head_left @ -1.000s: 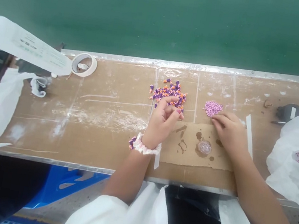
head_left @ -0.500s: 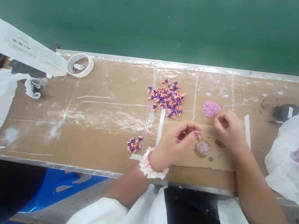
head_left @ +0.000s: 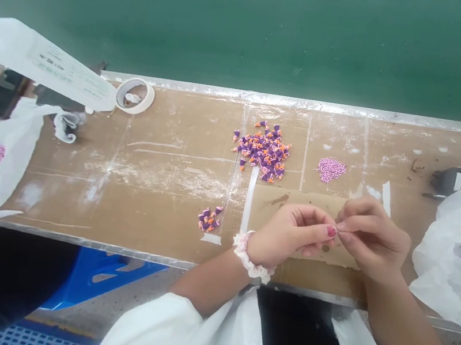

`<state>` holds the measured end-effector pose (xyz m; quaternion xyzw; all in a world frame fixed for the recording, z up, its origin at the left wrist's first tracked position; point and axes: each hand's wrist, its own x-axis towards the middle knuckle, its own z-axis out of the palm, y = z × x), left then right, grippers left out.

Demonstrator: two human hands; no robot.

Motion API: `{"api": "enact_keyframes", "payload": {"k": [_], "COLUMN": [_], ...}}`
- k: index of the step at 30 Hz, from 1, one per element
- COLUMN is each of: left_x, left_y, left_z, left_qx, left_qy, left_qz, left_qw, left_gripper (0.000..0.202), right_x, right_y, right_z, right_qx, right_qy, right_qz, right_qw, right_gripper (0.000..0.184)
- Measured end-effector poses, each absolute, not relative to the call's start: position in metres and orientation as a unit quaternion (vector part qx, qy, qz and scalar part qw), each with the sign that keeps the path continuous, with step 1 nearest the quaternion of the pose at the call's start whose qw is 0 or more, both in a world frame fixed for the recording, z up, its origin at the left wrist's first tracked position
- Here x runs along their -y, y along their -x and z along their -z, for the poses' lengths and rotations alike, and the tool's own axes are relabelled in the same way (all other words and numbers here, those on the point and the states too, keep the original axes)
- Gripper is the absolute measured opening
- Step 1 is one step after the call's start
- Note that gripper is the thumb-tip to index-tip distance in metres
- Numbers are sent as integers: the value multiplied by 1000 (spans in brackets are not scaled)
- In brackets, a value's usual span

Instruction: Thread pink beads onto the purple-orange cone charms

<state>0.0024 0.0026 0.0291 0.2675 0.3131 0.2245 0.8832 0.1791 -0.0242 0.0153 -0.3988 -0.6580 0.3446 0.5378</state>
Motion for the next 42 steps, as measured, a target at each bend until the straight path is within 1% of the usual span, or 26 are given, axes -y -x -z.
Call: {"api": "enact_keyframes", "payload": {"k": [5, 8, 12, 19, 22, 25, 30, 33, 35, 42], "left_x": [1, 2, 2, 4, 6, 8, 9, 10, 11, 12], "left_y": [-6, -8, -10, -12, -13, -14, -14, -14, -14, -14], "left_z": [-25, -25, -28, -26, -26, -27, -25, -22, -19, -16], "left_qx": [-296, -288, -276, -288, -299, -306, -311, -299, -293, -297], "left_qy": [-264, -296, -345, -428, -486, -561, -684, -719, -729, -746], "left_qz": [-250, -281, -324, -366, -393, -422, -462, -486, -492, -483], "left_qw": [883, 866, 836, 775, 721, 643, 472, 397, 375, 350], "left_gripper": [31, 29, 33, 27, 18, 10, 12, 12, 14, 14], "right_x": [27, 30, 32, 37, 39, 41, 41, 40, 39, 39], "right_y": [-180, -177, -174, -168, -167, -167, -170, -171, -172, -176], "right_z": [-20, -23, -27, -33, -34, -33, -33, -35, -35, -33], "right_qx": [694, 689, 672, 653, 654, 652, 649, 650, 652, 637], "right_qy": [385, 390, 403, 406, 415, 422, 427, 420, 414, 413], "right_qz": [-295, -291, -300, -296, -294, -301, -325, -346, -355, -396], "right_qw": [532, 538, 544, 566, 560, 554, 539, 530, 527, 517], "right_gripper": [29, 26, 24, 29, 30, 28, 28, 28, 29, 29]}}
